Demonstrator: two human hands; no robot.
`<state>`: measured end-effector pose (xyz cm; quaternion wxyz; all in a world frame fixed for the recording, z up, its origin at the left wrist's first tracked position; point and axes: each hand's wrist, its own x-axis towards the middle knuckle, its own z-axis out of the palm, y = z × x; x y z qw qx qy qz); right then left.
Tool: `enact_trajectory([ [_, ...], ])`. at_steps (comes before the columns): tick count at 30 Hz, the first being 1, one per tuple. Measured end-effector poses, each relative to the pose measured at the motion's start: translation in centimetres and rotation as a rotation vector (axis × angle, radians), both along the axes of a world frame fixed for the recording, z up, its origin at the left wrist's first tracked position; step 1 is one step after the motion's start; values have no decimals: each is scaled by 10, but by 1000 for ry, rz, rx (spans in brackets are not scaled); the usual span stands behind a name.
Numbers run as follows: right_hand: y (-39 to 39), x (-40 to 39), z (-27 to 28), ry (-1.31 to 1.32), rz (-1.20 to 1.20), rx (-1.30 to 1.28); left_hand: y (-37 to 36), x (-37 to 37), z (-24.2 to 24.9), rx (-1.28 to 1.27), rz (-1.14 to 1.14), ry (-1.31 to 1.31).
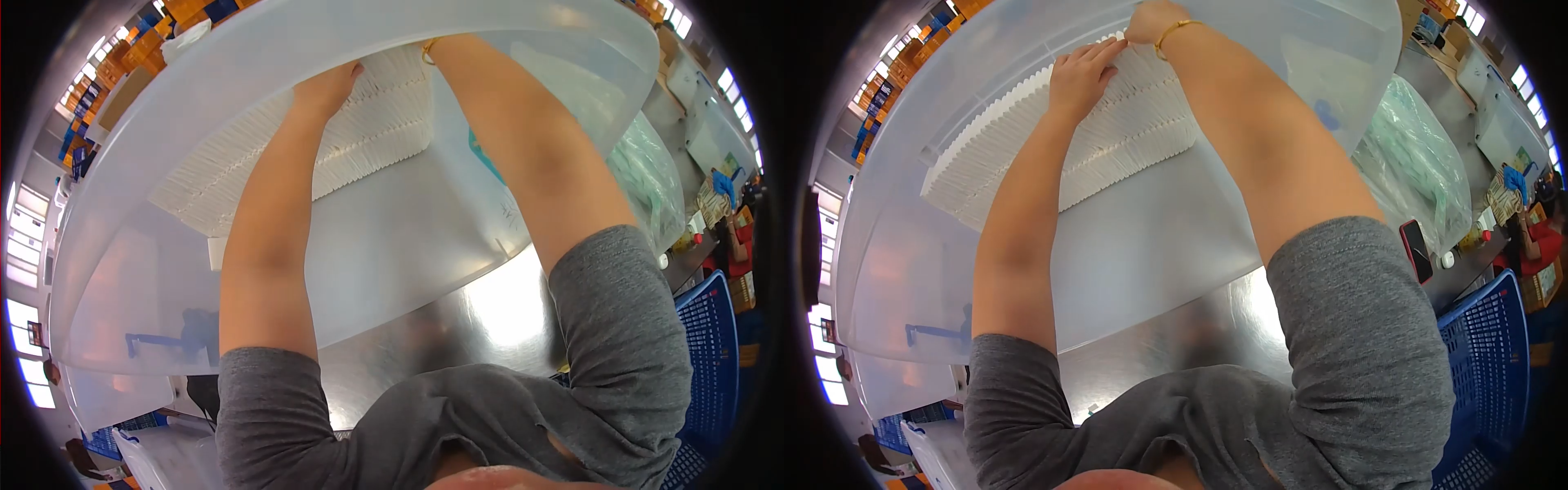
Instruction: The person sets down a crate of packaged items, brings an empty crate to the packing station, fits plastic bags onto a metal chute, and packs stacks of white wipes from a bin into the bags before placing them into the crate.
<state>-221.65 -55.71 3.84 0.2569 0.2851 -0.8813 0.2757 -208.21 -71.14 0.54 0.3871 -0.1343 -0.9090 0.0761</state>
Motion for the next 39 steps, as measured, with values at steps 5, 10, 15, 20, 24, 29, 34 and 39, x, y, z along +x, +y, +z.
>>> enact_trajectory([
  [5,2,0,4,-7,31,27,-3,3,1,-21,-47,54],
  [10,-6,5,-4,3,39,43,-1,6,6,-16,-82,46],
  [15,-14,4,-7,15,52,50,-2,10,2,-31,-119,85],
  [20,-21,6,-11,34,59,62,-3,6,0,-106,-66,96],
  [24,-22,9,-12,57,66,69,-11,-4,-1,-192,-193,332],
  [29,-20,19,-14,102,73,63,-3,1,0,-144,-187,325],
  [34,-12,28,-10,180,83,8,1,-1,4,-68,-112,177],
  [39,15,71,15,335,99,-114,7,1,19,-40,-53,9],
])
